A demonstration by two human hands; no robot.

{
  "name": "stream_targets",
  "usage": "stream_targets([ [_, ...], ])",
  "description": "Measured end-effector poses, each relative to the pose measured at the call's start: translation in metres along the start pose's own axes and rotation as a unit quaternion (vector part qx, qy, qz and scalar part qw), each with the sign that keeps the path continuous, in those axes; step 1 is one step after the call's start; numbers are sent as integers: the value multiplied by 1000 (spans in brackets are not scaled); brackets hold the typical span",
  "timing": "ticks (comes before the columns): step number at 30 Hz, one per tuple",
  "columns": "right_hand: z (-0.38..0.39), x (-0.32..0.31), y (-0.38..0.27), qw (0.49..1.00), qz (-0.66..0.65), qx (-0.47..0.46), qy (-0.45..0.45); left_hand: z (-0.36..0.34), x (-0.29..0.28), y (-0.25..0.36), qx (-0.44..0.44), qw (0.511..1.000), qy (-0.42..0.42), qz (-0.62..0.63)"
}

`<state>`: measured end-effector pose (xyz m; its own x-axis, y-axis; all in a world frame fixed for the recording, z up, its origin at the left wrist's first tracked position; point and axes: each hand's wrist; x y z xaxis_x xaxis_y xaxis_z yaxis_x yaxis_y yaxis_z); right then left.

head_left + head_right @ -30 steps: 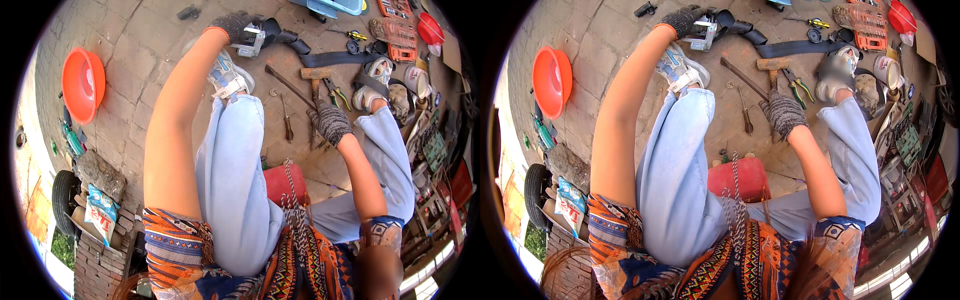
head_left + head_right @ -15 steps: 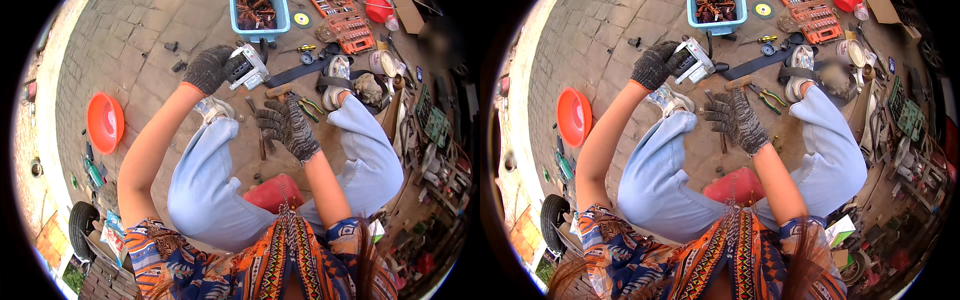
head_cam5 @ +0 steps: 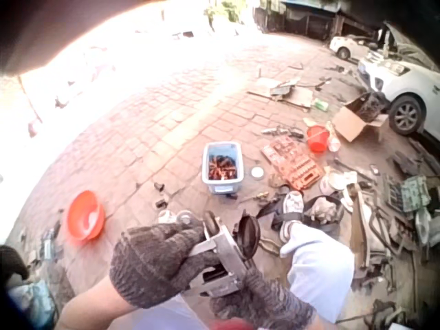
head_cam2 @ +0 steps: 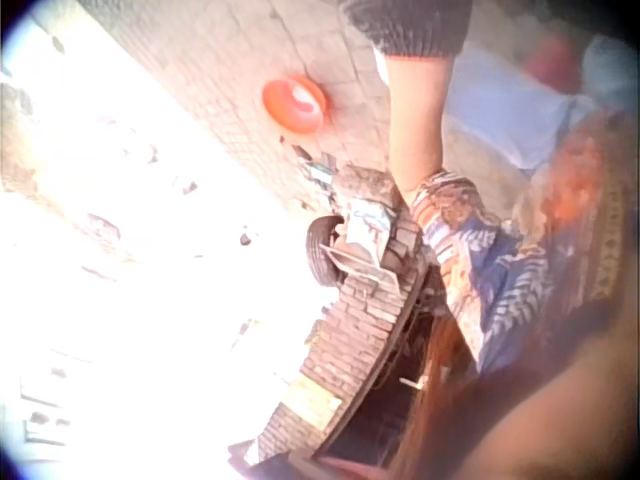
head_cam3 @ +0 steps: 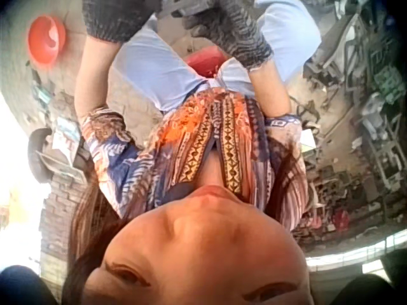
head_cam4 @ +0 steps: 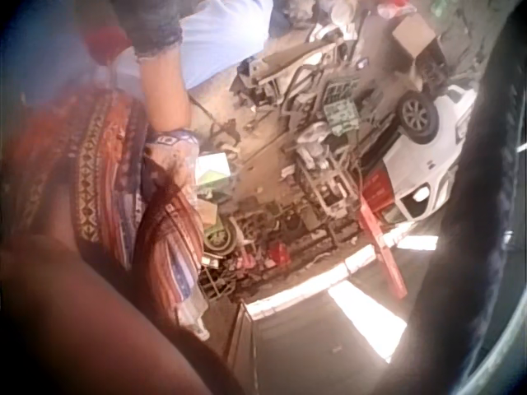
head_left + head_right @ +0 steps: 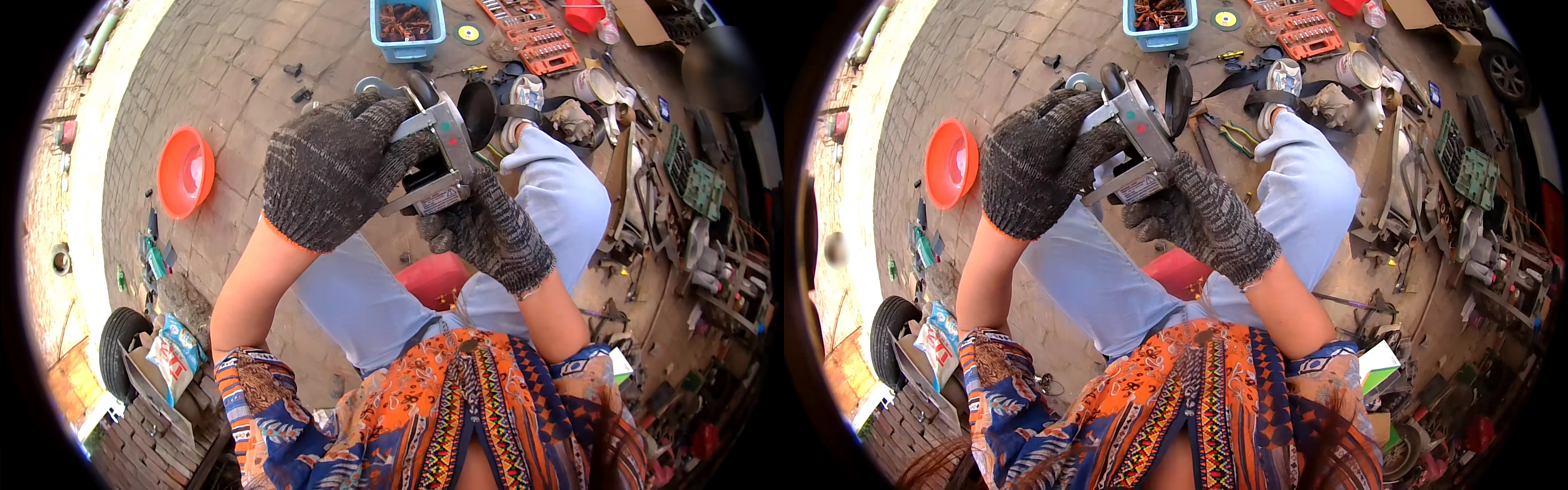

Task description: The person sits on the ground and repairs a small metal electronic device. They use a hammer and a screwdriver to adjust and secure components within the device's casing. The person repeatedly hammers a part of the device and uses the screwdriver to manipulate internal elements.

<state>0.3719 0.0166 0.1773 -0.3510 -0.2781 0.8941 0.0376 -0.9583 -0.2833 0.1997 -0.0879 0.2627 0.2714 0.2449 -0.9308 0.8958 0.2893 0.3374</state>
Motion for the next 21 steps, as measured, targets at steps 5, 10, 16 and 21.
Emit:
stream_targets([
  [5, 33, -1, 7, 999, 6, -6, -43, 21, -9, 36, 20, 999, 25, -17],
  [10, 69, 6, 12, 988, 128, -84, -2, 47, 3, 46, 68, 992, 97, 53],
  [16, 102, 31, 12, 938, 302, -142, 92, 67, 18, 53, 112, 974, 157, 119],
  [21, 111, 31, 21, 941, 292, -154, 66, 82, 19, 52, 112, 972, 167, 125],
])
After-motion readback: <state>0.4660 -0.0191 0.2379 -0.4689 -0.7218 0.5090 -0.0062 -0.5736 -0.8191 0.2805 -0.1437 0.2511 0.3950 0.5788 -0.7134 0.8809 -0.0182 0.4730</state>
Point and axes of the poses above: each hand's wrist, its own z-axis away from the middle knuckle, its own x-axis out of the palm, y = z × x
